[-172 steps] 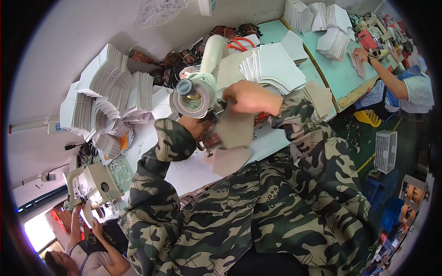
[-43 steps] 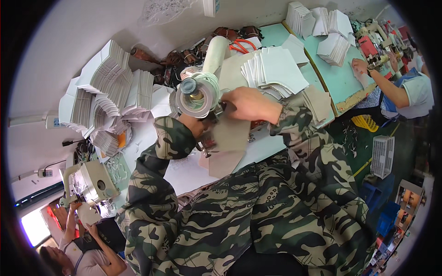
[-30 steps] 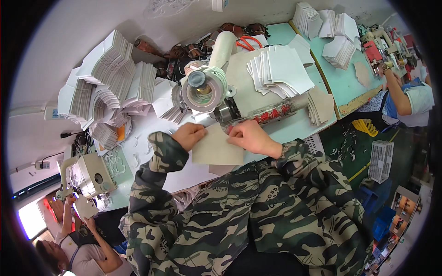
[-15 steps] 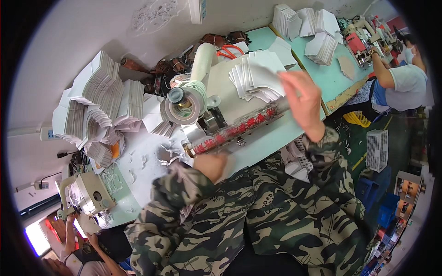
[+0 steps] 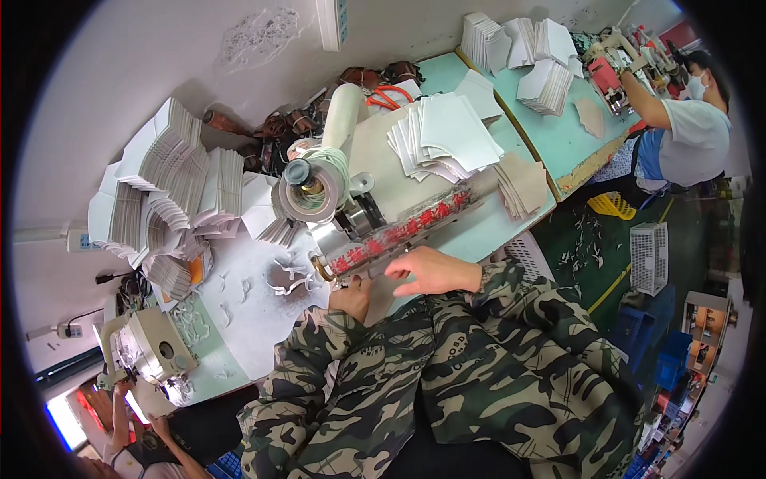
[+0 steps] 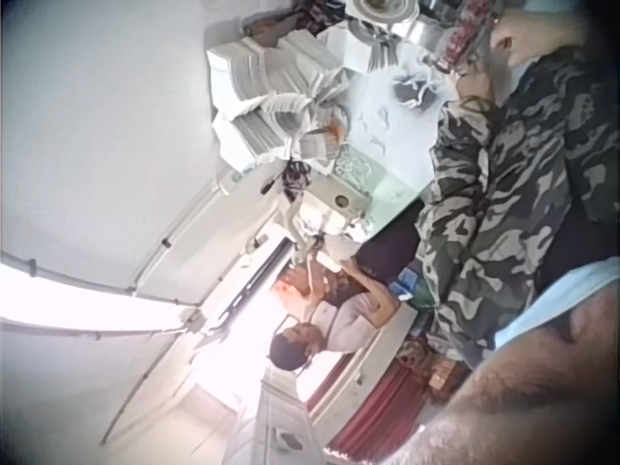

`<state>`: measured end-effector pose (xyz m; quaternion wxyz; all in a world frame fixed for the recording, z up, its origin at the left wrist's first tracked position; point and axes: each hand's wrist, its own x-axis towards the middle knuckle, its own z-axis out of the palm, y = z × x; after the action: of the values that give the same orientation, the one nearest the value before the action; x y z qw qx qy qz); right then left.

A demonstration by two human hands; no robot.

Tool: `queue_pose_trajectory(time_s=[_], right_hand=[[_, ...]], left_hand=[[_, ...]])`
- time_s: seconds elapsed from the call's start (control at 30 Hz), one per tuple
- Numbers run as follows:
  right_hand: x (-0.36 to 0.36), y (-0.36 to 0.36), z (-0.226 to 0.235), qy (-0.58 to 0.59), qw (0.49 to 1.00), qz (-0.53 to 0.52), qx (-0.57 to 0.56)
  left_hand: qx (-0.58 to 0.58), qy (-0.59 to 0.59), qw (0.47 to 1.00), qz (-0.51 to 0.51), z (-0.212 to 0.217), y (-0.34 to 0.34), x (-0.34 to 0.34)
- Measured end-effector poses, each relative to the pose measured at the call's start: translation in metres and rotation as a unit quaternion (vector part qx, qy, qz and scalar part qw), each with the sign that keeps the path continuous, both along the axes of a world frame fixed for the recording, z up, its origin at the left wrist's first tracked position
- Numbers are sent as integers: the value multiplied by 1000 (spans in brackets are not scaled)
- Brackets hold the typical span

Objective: Skiving the edges of white leather shoe components using a skiving machine to thin the material for assembly.

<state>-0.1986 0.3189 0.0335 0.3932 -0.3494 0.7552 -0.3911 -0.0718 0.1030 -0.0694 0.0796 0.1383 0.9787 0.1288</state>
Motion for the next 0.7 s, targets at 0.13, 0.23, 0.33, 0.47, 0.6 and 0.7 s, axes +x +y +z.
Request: queue_pose_trajectory(time_s=[0.13,0.23,0.33,0.47,0.6,0.7], right_hand=[[12,-2,-19,155,986,51,13],[21,-14,-24,176,977,95,73],[17,-9,-30,148,985,39,78],[-2,-24,1,89,990,-77,-80],[-23,-46,24,-29,1000,-6,4],[-41,-37,27,145,989,-40,-16]], left_hand=[[32,18,998,-55,14,3,-4],[45,91,993,-58,4,0,2],[77,40,994,-69,66,13,-18],[37,-116,992,-20,126,-33,-68],[341,-423,839,-23,131,-91,-128],[362,-384,849,25,111,-108,-137]])
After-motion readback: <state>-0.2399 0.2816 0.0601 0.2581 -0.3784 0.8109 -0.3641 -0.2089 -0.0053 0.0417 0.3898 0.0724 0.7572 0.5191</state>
